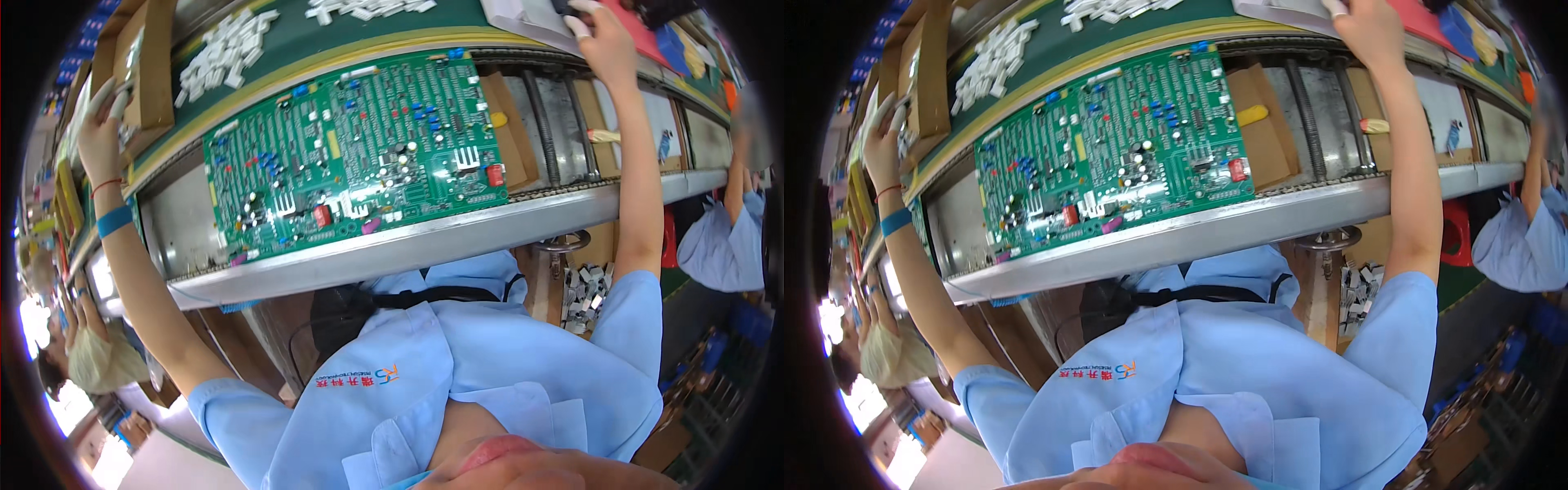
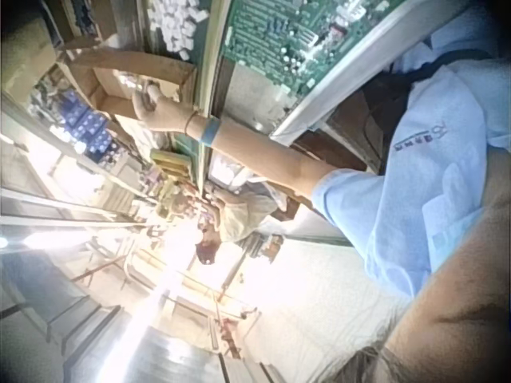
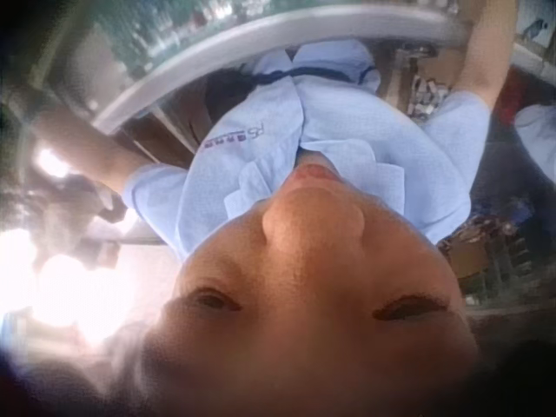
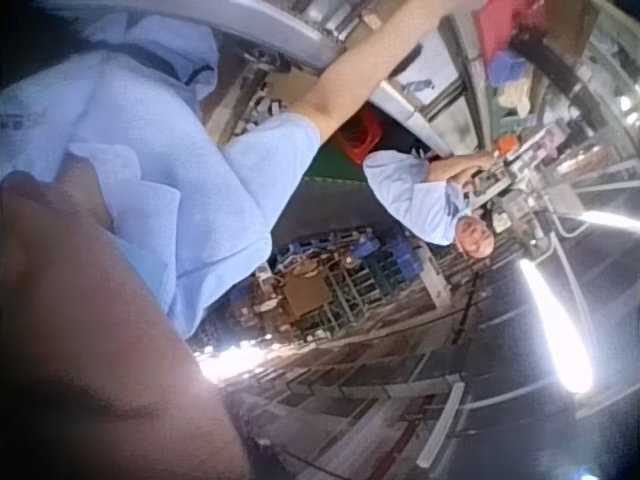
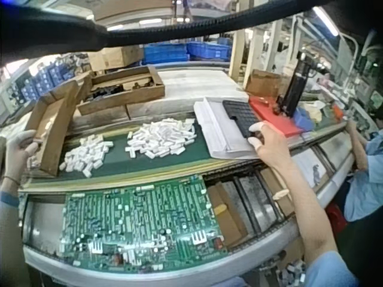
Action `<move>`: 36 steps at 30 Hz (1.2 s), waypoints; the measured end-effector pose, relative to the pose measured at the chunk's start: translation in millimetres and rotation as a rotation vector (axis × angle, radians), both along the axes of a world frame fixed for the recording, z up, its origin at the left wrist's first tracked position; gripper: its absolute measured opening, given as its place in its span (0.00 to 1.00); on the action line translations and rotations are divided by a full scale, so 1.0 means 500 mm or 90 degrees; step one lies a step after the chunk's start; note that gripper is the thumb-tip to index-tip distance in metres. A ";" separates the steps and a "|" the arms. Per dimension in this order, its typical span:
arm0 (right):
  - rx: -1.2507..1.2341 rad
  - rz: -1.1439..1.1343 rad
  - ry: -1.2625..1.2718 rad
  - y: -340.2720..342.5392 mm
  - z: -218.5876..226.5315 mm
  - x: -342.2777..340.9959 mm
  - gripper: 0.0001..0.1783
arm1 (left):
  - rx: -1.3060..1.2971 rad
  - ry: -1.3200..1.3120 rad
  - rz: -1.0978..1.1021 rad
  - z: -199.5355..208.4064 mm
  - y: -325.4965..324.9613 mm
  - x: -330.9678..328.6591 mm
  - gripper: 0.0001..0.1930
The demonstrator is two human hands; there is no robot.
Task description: Insert electronic components and small plastic parts into printed circuit boards on a factory assembly line.
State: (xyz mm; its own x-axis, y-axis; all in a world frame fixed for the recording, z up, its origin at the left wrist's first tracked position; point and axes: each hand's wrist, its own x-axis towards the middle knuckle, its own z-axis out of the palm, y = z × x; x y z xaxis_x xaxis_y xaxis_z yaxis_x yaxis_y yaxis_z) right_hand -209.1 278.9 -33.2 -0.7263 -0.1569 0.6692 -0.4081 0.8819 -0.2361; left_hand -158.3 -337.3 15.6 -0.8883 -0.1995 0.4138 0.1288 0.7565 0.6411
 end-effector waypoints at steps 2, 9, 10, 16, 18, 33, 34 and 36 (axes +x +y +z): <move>-0.168 0.041 -0.121 -0.068 0.028 0.034 0.13 | -0.009 -0.020 0.018 0.021 0.052 0.080 0.16; -0.033 0.432 -0.274 -0.274 0.029 0.210 0.12 | 0.106 0.000 -0.184 -0.007 0.274 0.184 0.15; -0.005 0.453 -0.265 -0.289 0.023 0.226 0.11 | 0.138 -0.027 -0.169 -0.014 0.292 0.194 0.15; 0.125 0.489 -0.214 -0.340 -0.009 0.266 0.09 | 0.106 -0.077 -0.156 -0.033 0.331 0.243 0.15; 0.152 0.488 -0.209 -0.347 -0.012 0.268 0.14 | 0.034 -0.052 -0.194 -0.036 0.327 0.249 0.17; 0.296 0.467 -0.206 -0.361 -0.006 0.284 0.13 | -0.111 -0.037 -0.205 -0.049 0.364 0.261 0.11; 0.293 0.464 -0.205 -0.360 -0.006 0.283 0.13 | -0.123 -0.020 -0.231 -0.049 0.371 0.259 0.11; 0.284 0.487 -0.208 -0.357 -0.009 0.281 0.12 | -0.132 -0.024 -0.239 -0.049 0.390 0.260 0.10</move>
